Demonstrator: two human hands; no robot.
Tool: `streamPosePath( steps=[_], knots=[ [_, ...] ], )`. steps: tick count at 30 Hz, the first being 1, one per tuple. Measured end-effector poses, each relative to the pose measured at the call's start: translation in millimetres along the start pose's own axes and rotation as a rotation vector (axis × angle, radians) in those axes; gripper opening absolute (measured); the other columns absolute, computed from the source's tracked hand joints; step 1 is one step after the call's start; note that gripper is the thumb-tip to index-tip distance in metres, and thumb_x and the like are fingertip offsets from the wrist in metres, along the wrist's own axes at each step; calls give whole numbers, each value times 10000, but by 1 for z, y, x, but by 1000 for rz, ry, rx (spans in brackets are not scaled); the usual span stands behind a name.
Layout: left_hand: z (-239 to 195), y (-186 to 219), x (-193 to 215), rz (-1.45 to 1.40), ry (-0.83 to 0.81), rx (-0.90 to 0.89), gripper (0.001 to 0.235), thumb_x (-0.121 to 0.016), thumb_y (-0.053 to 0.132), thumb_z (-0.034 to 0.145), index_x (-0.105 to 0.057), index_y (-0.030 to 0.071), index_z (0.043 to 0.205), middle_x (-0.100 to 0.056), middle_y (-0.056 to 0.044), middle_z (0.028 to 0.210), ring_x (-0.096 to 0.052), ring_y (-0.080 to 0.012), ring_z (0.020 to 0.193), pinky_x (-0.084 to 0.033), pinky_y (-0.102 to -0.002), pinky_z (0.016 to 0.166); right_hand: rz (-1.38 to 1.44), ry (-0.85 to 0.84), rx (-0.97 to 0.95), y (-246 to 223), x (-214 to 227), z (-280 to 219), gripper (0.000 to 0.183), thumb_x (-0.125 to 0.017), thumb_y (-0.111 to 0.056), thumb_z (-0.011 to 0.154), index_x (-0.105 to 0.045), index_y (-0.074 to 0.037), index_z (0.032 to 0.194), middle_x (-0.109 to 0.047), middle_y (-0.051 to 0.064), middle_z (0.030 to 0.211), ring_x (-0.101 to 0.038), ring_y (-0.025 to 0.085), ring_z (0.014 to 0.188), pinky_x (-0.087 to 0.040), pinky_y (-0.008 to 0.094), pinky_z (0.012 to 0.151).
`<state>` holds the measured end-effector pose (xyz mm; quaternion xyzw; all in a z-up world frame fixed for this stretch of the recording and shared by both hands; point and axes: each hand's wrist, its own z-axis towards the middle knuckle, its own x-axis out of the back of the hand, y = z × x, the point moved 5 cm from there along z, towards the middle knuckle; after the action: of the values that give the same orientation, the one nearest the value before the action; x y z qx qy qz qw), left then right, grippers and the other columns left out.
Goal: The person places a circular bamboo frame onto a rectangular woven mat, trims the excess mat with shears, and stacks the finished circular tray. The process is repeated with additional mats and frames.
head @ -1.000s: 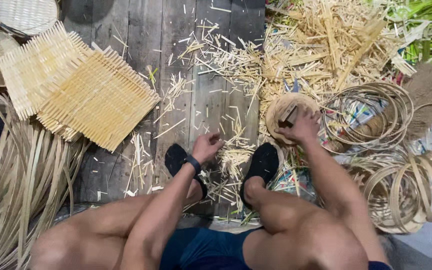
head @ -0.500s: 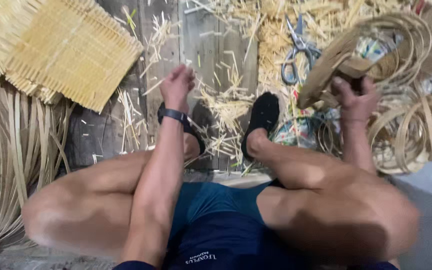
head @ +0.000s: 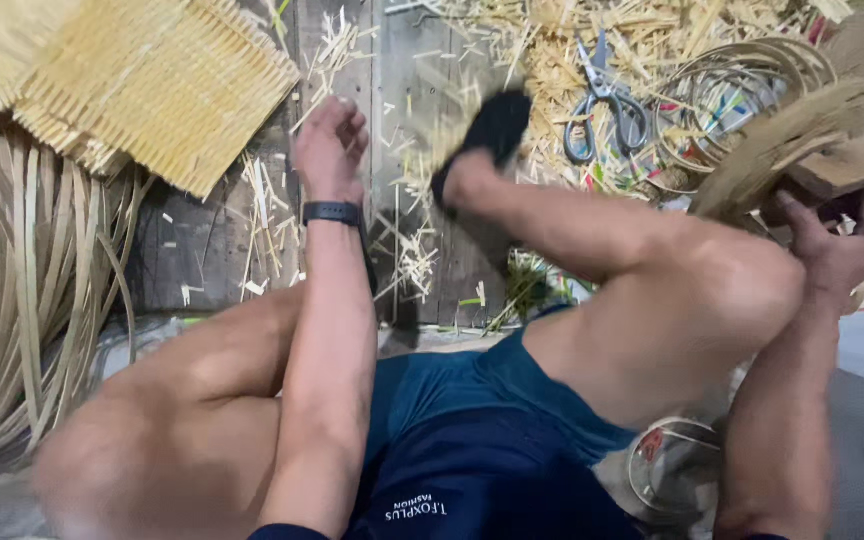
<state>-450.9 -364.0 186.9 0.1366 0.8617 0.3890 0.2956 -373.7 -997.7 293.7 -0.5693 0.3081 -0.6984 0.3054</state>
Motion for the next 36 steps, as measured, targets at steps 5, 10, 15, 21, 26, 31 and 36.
streamPosePath(
  steps=[5, 10, 15, 21, 26, 31, 36],
  knots=[
    [-1, 38, 0, -54, 96, -34, 351, -696, 126, 920, -654, 3, 1245, -753, -96, 988, -714, -170, 820, -580, -305, 699, 163, -30, -40, 4, -15, -15, 416, -886, -71, 885, -686, 19, 1238, -745, 58, 1150, -708, 139, 1049, -574, 270, 943],
    [-10, 37, 3, -82, 22, -50, 360, -702, 104, 926, -644, 5, 1267, -753, -95, 993, -710, -168, 826, -579, -304, 718, 23, -8, -42, -6, -24, -56, 359, -844, -32, 929, -738, 41, 1264, -733, 92, 1138, -690, 175, 1046, -547, 303, 944],
    [-16, 34, 20, 5, 119, 0, 380, -708, 86, 889, -662, 7, 1258, -760, -75, 964, -704, -159, 791, -567, -294, 676, 71, 23, -66, -9, -24, -70, 389, -807, -97, 938, -706, 23, 1294, -717, 95, 1179, -680, 190, 1080, -536, 331, 970],
    [-17, 34, 12, -44, 75, -23, 297, -704, 79, 887, -694, 28, 1180, -748, -88, 930, -709, -163, 766, -572, -297, 681, 74, 49, -119, -4, 10, -109, 431, -763, -174, 949, -668, 1, 1331, -699, 98, 1228, -668, 207, 1120, -522, 363, 1001],
    [-3, 12, -3, 106, -45, -29, 219, -719, 126, 913, -706, 39, 1114, -736, -62, 896, -688, -133, 753, -554, -270, 660, 253, 64, -187, -8, 0, -89, 469, -726, -238, 959, -636, -16, 1362, -683, 100, 1269, -658, 222, 1154, -510, 391, 1027],
    [9, -83, -27, 472, -241, -1, 249, -702, 276, 938, -739, 105, 1114, -710, -6, 888, -610, -98, 691, -485, -281, 589, 850, -75, -430, 6, -74, -55, 510, -689, -303, 968, -604, -34, 1393, -667, 102, 1310, -648, 236, 1187, -499, 418, 1053],
    [-16, -203, -62, 372, -463, 495, 543, -669, 436, 1133, -670, -75, 1316, -594, -71, 979, -451, -229, 869, -383, -375, 727, 1290, -418, -685, -3, -223, -32, 552, -652, -367, 977, -571, -52, 1423, -651, 105, 1351, -638, 251, 1221, -488, 445, 1079]
  ],
)
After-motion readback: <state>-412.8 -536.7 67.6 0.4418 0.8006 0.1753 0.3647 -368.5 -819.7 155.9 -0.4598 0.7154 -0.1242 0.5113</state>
